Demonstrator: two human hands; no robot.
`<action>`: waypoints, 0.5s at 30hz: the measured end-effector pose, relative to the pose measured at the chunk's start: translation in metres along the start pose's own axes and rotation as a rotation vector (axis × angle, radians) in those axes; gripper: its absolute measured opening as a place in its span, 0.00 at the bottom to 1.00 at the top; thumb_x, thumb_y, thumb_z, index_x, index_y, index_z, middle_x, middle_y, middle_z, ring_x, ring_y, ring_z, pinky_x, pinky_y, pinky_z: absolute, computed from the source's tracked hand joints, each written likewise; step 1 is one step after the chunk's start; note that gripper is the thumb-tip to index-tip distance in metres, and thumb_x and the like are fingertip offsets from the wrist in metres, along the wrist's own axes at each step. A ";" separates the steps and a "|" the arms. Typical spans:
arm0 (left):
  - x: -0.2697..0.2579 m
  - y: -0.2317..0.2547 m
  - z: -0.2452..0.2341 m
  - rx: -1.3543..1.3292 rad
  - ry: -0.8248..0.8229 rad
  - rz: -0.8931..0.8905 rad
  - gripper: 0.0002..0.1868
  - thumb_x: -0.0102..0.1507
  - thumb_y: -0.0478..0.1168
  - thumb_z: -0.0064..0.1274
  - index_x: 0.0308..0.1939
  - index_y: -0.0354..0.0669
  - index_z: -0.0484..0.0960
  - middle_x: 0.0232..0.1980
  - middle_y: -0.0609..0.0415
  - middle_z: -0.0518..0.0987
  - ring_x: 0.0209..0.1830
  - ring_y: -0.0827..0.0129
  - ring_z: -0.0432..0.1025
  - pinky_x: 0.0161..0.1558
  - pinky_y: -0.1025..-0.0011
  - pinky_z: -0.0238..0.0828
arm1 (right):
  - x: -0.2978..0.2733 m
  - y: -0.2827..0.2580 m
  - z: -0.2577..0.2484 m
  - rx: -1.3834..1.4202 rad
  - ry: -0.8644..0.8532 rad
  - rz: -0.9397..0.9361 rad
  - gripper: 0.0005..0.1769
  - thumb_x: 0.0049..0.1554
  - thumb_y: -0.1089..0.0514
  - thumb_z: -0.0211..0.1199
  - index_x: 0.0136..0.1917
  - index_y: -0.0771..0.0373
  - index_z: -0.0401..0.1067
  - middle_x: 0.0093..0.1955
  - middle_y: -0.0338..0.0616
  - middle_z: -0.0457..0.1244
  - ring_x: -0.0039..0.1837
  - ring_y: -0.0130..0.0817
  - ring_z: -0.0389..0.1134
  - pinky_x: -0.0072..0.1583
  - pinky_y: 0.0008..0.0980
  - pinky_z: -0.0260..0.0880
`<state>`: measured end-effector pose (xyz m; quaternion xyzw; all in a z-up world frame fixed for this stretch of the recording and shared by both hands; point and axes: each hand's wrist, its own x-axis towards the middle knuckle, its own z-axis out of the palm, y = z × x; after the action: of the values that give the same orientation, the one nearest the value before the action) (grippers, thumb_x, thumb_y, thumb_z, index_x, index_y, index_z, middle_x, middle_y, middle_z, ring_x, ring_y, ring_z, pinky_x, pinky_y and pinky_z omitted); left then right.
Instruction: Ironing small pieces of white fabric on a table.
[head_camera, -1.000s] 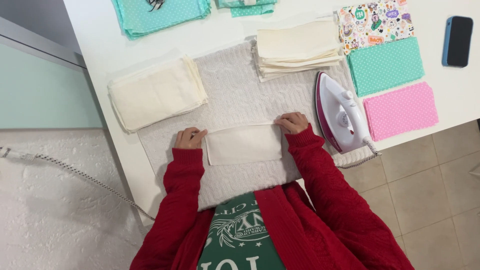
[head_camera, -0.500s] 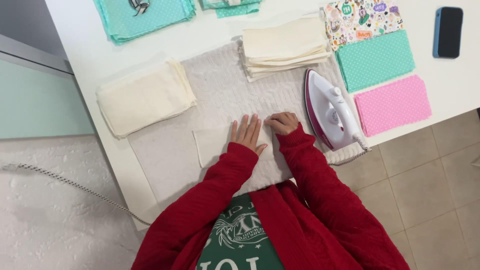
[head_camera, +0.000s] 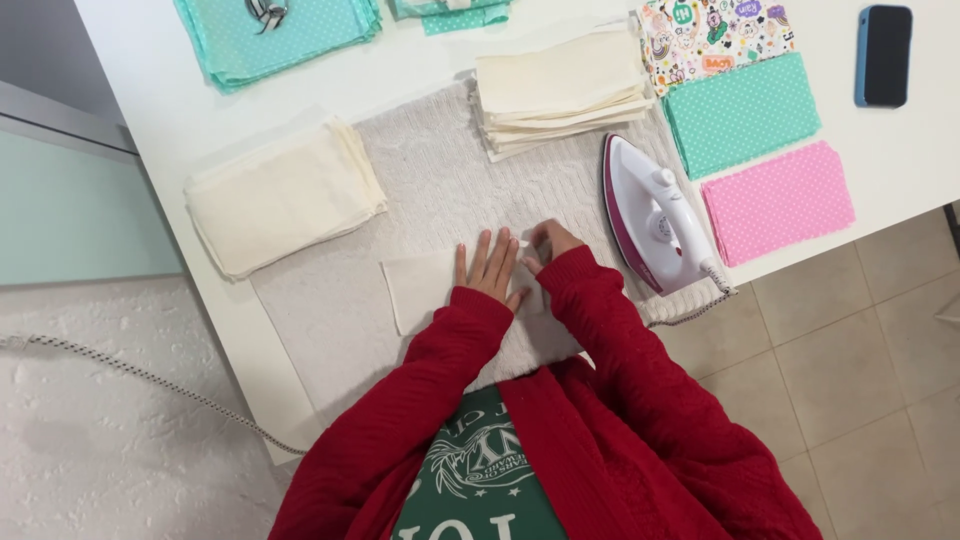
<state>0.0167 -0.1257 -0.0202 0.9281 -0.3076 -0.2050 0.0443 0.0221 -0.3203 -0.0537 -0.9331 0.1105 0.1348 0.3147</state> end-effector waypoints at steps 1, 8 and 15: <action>0.000 0.000 0.001 -0.016 0.000 0.001 0.43 0.70 0.63 0.30 0.81 0.51 0.32 0.83 0.56 0.25 0.82 0.55 0.18 0.75 0.43 0.08 | -0.005 -0.001 -0.002 0.048 -0.083 0.155 0.32 0.48 0.44 0.73 0.61 0.39 0.60 0.53 0.25 0.69 0.57 0.40 0.71 0.58 0.41 0.70; -0.001 -0.002 0.006 -0.050 0.043 0.017 0.40 0.72 0.64 0.25 0.81 0.53 0.34 0.84 0.55 0.25 0.82 0.55 0.18 0.74 0.42 0.07 | -0.039 0.046 0.020 0.288 -0.263 0.380 0.19 0.52 0.44 0.73 0.52 0.48 0.71 0.40 0.35 0.72 0.46 0.36 0.74 0.46 0.35 0.71; -0.002 -0.002 0.004 -0.033 0.060 0.023 0.38 0.73 0.62 0.24 0.81 0.54 0.32 0.84 0.54 0.25 0.82 0.54 0.18 0.74 0.42 0.07 | -0.055 -0.008 -0.026 -0.174 -0.362 0.515 0.22 0.56 0.36 0.65 0.56 0.50 0.76 0.51 0.47 0.71 0.55 0.44 0.73 0.51 0.43 0.75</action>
<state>0.0143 -0.1226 -0.0237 0.9294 -0.3133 -0.1818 0.0711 -0.0221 -0.3235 -0.0116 -0.8587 0.2733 0.3827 0.2037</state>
